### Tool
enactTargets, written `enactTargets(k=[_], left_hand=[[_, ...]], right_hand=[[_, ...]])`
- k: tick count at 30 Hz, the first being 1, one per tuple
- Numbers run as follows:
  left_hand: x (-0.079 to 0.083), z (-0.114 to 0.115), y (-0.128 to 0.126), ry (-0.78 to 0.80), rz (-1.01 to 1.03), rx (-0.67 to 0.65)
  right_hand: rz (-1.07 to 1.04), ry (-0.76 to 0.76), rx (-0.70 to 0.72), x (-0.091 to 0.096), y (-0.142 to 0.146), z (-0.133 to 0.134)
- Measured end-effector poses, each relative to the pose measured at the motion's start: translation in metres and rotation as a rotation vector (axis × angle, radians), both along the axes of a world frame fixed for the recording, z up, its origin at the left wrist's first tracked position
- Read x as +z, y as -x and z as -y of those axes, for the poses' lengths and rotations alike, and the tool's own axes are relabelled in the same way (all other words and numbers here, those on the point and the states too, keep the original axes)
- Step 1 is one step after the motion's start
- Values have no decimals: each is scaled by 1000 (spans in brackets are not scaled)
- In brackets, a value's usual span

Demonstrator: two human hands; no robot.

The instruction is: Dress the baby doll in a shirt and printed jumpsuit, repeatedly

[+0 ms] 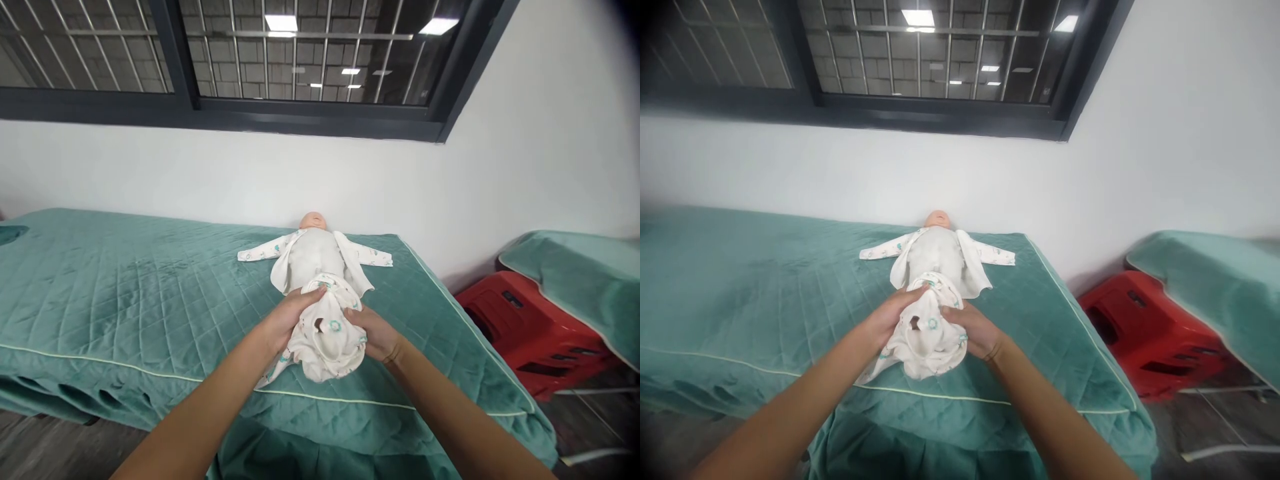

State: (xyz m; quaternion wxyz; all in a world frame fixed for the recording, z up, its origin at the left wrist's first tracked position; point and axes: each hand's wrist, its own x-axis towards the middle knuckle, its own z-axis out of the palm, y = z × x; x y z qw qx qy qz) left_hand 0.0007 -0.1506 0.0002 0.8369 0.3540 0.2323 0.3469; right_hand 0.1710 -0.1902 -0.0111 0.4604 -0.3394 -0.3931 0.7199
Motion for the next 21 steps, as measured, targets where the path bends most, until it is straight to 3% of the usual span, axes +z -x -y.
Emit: enactTargets(k=[4,7,13,16,21], left_hand=[[3,2,8,-112,-172,-115],[9,-2,10,-250,-427,-125],[18,-11,-10,-924,-1227,-137],[14,-7,-23,-1073,-1361,-209],[5,4,-32,-1091,-1371,-267]], right_hand=[[10,-26,-85,-2,-14,-1],[8,17,-129,-11,-19,2],[99,141,-189,-31,-17,28],[182,192,-252,-41,-16,36],[493,139,-365,-53,-12,38]])
